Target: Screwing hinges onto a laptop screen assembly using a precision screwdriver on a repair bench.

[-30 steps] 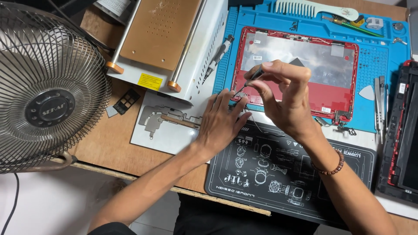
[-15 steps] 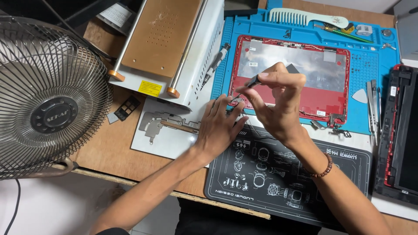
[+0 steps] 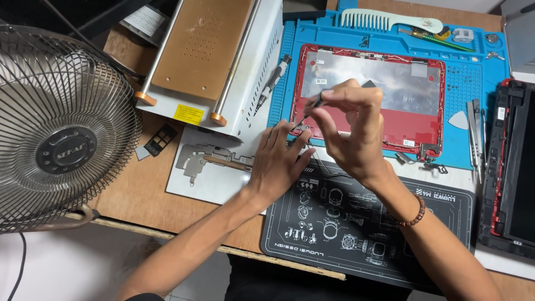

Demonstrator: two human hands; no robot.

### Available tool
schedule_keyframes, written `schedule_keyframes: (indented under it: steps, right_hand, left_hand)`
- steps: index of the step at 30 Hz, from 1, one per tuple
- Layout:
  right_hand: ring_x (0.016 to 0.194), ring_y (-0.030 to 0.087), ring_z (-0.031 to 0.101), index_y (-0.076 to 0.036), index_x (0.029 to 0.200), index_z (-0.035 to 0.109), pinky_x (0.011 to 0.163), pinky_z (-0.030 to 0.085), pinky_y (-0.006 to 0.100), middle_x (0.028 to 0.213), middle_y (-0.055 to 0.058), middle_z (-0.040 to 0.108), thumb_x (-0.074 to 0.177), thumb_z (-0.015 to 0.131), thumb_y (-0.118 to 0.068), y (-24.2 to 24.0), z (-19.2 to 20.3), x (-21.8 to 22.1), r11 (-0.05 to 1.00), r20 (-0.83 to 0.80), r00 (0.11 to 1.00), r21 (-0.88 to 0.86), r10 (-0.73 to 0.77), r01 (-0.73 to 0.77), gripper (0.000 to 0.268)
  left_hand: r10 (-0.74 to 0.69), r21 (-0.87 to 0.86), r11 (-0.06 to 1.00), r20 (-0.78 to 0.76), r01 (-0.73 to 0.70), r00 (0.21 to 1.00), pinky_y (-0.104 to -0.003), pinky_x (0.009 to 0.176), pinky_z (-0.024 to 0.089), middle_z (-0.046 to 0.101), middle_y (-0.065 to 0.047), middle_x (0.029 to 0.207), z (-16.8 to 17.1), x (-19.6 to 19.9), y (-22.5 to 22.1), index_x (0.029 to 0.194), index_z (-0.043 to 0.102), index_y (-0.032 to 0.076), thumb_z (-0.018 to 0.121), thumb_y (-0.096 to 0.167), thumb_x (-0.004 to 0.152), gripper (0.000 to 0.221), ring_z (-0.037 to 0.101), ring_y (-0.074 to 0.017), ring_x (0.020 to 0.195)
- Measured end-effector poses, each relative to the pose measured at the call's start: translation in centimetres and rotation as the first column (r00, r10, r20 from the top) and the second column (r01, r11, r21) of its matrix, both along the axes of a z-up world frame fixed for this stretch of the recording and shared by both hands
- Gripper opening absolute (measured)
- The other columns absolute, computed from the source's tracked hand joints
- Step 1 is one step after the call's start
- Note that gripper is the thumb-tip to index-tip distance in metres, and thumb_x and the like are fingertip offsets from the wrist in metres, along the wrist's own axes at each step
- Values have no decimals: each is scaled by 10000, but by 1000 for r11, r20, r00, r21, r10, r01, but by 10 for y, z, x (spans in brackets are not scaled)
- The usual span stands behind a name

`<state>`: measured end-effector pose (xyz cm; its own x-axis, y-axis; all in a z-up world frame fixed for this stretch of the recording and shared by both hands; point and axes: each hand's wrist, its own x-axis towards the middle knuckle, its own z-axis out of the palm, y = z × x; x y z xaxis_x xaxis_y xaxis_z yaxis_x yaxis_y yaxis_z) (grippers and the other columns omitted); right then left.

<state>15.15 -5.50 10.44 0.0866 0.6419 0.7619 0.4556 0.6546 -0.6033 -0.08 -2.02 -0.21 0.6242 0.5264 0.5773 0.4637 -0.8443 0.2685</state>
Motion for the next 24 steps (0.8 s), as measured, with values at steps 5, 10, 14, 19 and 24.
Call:
schedule_keyframes:
  steps: [5,10,14,19,24]
  right_hand:
    - [1066,407,731,73,1214,428,923,603,499,1194,266,654,1017,608,98,-3,17,-6,998,-29,999,-58,38,-40,268]
    - [931,336,737,67,1160,442,855,643,456,1017,205,641,961,705,130,0,3,10,998,-11,1000,-54,29,-29,336]
    - [998,377,751,98,1202,424,889,621,482,1090,232,657,1036,567,133,0,15,1,995,-69,997,-85,47,-52,221]
    - [962,344,718,80,1173,445,892,627,467,1001,192,558,951,746,115,1,5,14,997,-54,997,-59,52,-55,375]
    - [936,360,758,117,1191,459,894,618,477,1027,229,654,1000,657,134,-3,16,11,990,-30,998,-127,58,-61,276]
  left_hand:
    - [-14,-57,998,14,15,1000,-551,1022,468,585,-201,1195,13,-1,-2,1216,635,109,586,366,1038,316,599,-459,1267]
    - [-5,-62,998,17,6,1000,-556,1039,461,601,-198,1217,10,0,-2,1211,651,120,604,364,1035,305,593,-447,1280]
    - [0,-50,999,41,2,999,-551,1029,470,591,-184,1239,7,0,-1,1196,669,147,640,365,1016,284,588,-448,1286]
    - [7,-56,998,59,-4,998,-578,1025,469,556,-221,1289,12,-2,-1,1183,677,139,640,335,1018,259,564,-487,1294]
    - [0,-58,998,53,3,999,-550,1051,456,574,-213,1305,13,-1,-1,1175,704,141,654,331,1007,259,553,-459,1322]
